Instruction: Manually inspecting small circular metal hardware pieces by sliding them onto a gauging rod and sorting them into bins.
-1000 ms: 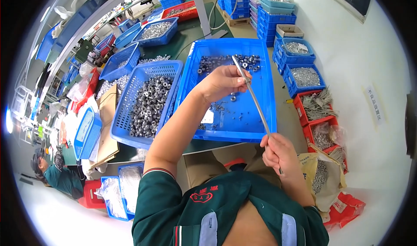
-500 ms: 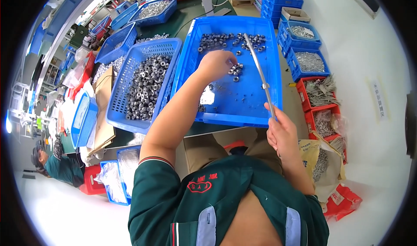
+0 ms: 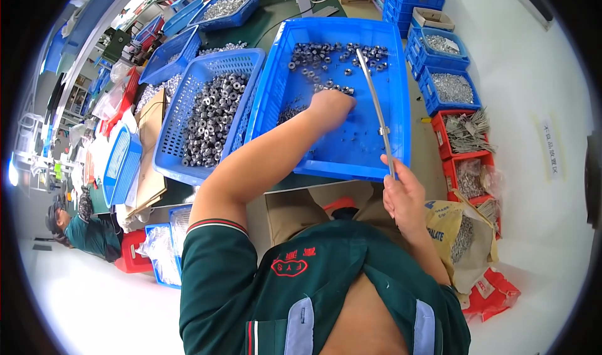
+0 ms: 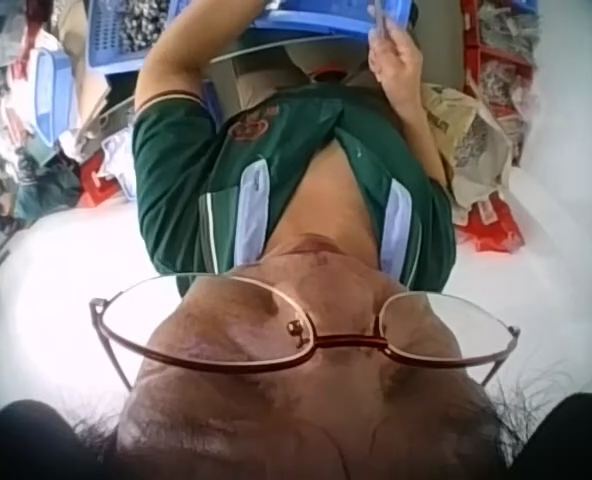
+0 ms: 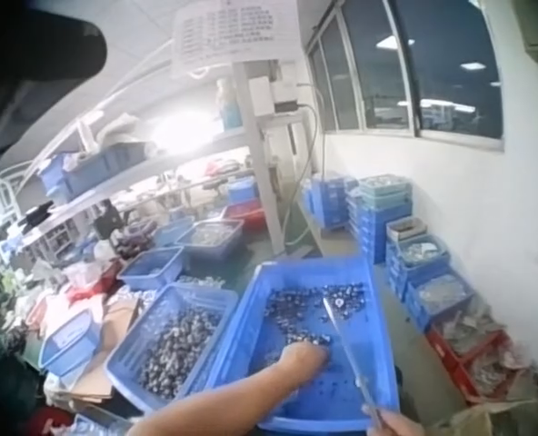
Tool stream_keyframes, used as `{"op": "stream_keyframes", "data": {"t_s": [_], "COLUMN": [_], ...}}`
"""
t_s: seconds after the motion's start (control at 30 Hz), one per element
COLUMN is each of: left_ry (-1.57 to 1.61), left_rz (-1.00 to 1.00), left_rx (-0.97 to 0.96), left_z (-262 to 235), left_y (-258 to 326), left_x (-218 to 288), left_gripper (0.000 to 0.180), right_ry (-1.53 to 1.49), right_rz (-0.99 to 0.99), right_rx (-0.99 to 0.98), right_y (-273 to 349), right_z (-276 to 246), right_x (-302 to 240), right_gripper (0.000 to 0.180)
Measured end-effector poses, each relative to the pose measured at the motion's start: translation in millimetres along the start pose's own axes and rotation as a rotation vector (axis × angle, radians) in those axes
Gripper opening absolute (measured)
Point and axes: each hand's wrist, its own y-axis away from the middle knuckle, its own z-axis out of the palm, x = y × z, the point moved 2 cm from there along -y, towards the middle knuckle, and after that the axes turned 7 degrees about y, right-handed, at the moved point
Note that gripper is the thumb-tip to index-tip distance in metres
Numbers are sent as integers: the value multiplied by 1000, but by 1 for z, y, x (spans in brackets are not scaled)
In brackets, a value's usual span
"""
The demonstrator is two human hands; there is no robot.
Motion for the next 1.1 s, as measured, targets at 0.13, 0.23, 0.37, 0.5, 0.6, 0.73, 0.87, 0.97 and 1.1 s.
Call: {"op": "stream_keyframes", "data": {"t_s": [0.13,0.23,0.37,0.5,0.6,0.73,0.87,0.97,1.1], "left_ry": [-14,-38,-107,17,954,1807,1869,1894,1848], "left_rz": [-25,-42,-62,-51,-76,-44,2,55,0], "left_rx": [22,19,-55,68,70,73,9,28,105], "left_z": [-1,-1,-2,-19,-51,-70,-72,-75,-73], "left_y": [3,2,2,1,8,16,19,21,22], "left_x": [-4,-4,2,-10,-27,-38,-32,-31,-33], "left_gripper": [16,19,18,16,19,23,23,22,21], "right_ry": [17,34,37,17,-4,29,51,46,26], "right_rz": [20,19,6,-4,13,59,74,66,110], "right_rx": [-17,-28,-31,-45,-88,-125,-136,-140,-137], "right_y": [-1,-1,-2,-3,-2,-2,-1,-1,3], "right_z": [0,0,-2,-2,-3,-9,-10,-9,-7], "right_x": [1,0,1,-1,-2,-2,-4,-5,-14], "right_gripper": [40,40,40,40,39,38,38,37,36]}}
